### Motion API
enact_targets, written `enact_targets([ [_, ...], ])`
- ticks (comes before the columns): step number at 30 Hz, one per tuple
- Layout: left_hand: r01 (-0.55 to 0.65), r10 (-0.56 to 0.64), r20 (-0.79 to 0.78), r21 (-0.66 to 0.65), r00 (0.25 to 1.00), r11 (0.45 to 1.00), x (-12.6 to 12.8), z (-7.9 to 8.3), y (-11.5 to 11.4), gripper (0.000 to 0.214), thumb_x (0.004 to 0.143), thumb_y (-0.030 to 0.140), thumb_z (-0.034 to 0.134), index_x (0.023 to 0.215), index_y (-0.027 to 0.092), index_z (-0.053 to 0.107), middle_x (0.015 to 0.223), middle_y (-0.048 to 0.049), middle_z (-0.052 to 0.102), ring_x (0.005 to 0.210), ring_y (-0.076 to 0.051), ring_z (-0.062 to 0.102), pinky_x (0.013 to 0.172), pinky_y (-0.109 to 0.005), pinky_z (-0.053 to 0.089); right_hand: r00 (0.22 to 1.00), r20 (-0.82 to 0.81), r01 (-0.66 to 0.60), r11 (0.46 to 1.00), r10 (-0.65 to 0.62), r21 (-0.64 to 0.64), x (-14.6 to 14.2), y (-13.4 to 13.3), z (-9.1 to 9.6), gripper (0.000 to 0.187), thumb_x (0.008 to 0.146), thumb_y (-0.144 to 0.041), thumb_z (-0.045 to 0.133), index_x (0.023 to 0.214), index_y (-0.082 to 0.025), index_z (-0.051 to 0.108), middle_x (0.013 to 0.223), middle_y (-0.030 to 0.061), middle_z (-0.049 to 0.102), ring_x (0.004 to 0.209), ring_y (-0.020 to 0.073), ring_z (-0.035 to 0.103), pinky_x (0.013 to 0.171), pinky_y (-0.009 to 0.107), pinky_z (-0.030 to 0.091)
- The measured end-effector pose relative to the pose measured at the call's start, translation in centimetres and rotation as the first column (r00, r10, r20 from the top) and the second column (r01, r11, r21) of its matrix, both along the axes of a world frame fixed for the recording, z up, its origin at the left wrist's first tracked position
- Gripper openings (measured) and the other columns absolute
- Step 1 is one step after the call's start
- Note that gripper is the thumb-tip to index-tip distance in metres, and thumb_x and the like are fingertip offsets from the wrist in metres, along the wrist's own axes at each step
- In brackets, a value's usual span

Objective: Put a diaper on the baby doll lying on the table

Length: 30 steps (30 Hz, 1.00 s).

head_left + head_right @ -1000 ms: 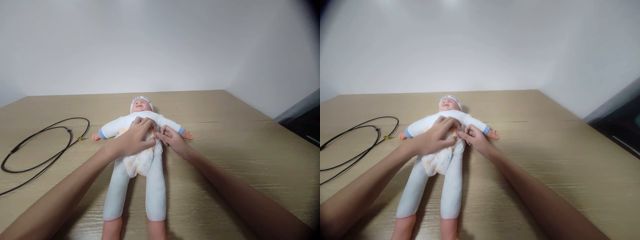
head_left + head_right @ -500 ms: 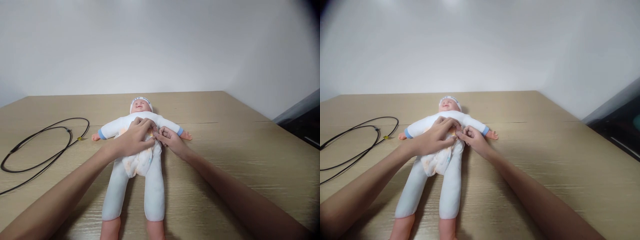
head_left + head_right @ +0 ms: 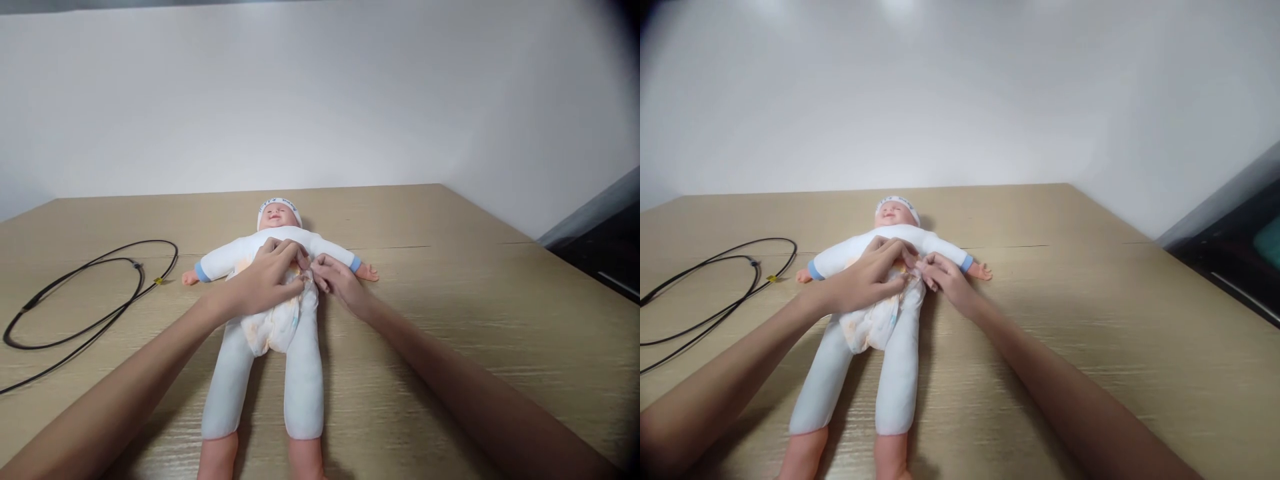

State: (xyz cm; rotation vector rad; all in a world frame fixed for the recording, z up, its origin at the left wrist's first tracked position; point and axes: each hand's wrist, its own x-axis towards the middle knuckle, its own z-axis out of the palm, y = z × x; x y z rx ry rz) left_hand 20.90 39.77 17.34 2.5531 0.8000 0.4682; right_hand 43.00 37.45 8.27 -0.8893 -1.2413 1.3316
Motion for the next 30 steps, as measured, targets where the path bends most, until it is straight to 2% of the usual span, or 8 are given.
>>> enact_targets([
  [4, 0.004, -0.004, 0.0, -0.001, 1.0, 1.0, -0.1, -0.1, 0.0, 0.021, 0.096, 0.029, 0.057, 0.117, 0.026, 0.056, 0.13, -0.0051, 0.066, 0.125, -0.034, 0.048, 0.115, -0.054, 0.042, 0.994, -0.103, 0.043, 0.999, -0.046, -0.03, 0.3, -0.1, 0.5, 0.037, 0.098, -0.062, 0.057, 0.093, -0.025, 0.056, 0.061, -0.0061, 0.043, 0.057, 0.0152, 0.035, 0.061, 0.031, 0.031],
  [11, -0.014, 0.014, 0.006, -0.002, 1.0, 1.0, -0.2, 0.2, -0.1, 0.042, 0.101, 0.034, 0.057, 0.142, 0.028, 0.053, 0.15, -0.0061, 0.062, 0.135, -0.036, 0.048, 0.119, -0.057, 0.04, 0.99, -0.109, 0.088, 0.995, -0.092, -0.036, 0.1, -0.2, 0.6, 0.037, 0.094, -0.061, 0.063, 0.091, -0.025, 0.057, 0.059, -0.006, 0.042, 0.055, 0.0145, 0.032, 0.06, 0.031, 0.029],
  [15, -0.069, 0.052, 0.291, 0.048, 0.955, 0.996, -1.7, 0.1, -0.1, 0.041, 0.109, 0.042, 0.055, 0.147, 0.028, 0.053, 0.157, -0.0093, 0.06, 0.147, -0.033, 0.049, 0.127, -0.053, 0.034, 0.989, -0.097, 0.111, 0.993, -0.113, -0.025, 0.1, -0.2, 0.6, 0.041, 0.093, -0.067, 0.061, 0.095, -0.026, 0.056, 0.058, -0.0067, 0.041, 0.055, 0.0157, 0.03, 0.059, 0.032, 0.028],
  [19, -0.35, 0.261, 0.521, 0.078, 0.813, 0.934, -6.2, -2.7, 0.2, 0.027, 0.111, 0.041, 0.049, 0.13, 0.024, 0.059, 0.141, -0.0111, 0.067, 0.138, -0.028, 0.058, 0.124, -0.047, 0.039, 0.99, -0.069, 0.122, 0.992, -0.123, -0.012, 0.1, -0.3, 0.7, 0.044, 0.093, -0.07, 0.061, 0.096, -0.027, 0.056, 0.058, -0.007, 0.04, 0.054, 0.016, 0.03, 0.058, 0.032, 0.027],
  [22, -0.496, 0.421, 0.422, 0.082, 0.803, 0.864, -10.9, -5.9, 0.5, 0.027, 0.109, 0.046, 0.052, 0.12, 0.023, 0.062, 0.129, -0.0113, 0.069, 0.121, -0.029, 0.062, 0.109, -0.045, 0.048, 0.99, -0.026, 0.139, 0.99, -0.139, 0.008, 0.1, -0.2, 0.7, 0.045, 0.094, -0.072, 0.061, 0.095, -0.027, 0.056, 0.058, -0.0065, 0.041, 0.054, 0.0165, 0.031, 0.058, 0.032, 0.029],
  [24, -0.501, 0.469, 0.292, 0.042, 0.833, 0.864, -13.5, -7.4, 0.6, 0.03, 0.107, 0.051, 0.054, 0.113, 0.022, 0.062, 0.116, -0.0096, 0.07, 0.104, -0.027, 0.063, 0.096, -0.042, 0.05, 0.986, 0.01, 0.163, 0.986, -0.163, 0.034, 0.1, -0.2, 0.5, 0.046, 0.095, -0.073, 0.059, 0.095, -0.027, 0.057, 0.058, -0.0061, 0.041, 0.054, 0.017, 0.033, 0.058, 0.032, 0.03],
  [27, -0.495, 0.49, 0.12, 0.016, 0.864, 0.869, -15.5, -7.5, 0.4, 0.035, 0.106, 0.058, 0.055, 0.106, 0.023, 0.061, 0.098, -0.0051, 0.069, 0.087, -0.025, 0.062, 0.081, -0.038, 0.046, 0.972, 0.079, 0.215, 0.972, -0.223, 0.097, 0.1, -0.5, 0.3, 0.046, 0.097, -0.073, 0.058, 0.095, -0.027, 0.059, 0.059, -0.0048, 0.044, 0.056, 0.0181, 0.035, 0.058, 0.033, 0.028],
  [30, -0.455, 0.46, -0.009, 0.134, 0.888, 0.881, -15.2, -6.4, -0.2, 0.04, 0.103, 0.064, 0.057, 0.098, 0.024, 0.058, 0.095, -0.0051, 0.071, 0.087, -0.026, 0.063, 0.079, -0.038, 0.041, 0.939, 0.136, 0.287, 0.939, -0.315, 0.191, -0.1, -1.4, 1.0, 0.04, 0.099, -0.066, 0.066, 0.093, -0.027, 0.061, 0.068, -0.0024, 0.05, 0.064, 0.0195, 0.043, 0.064, 0.034, 0.033],
])
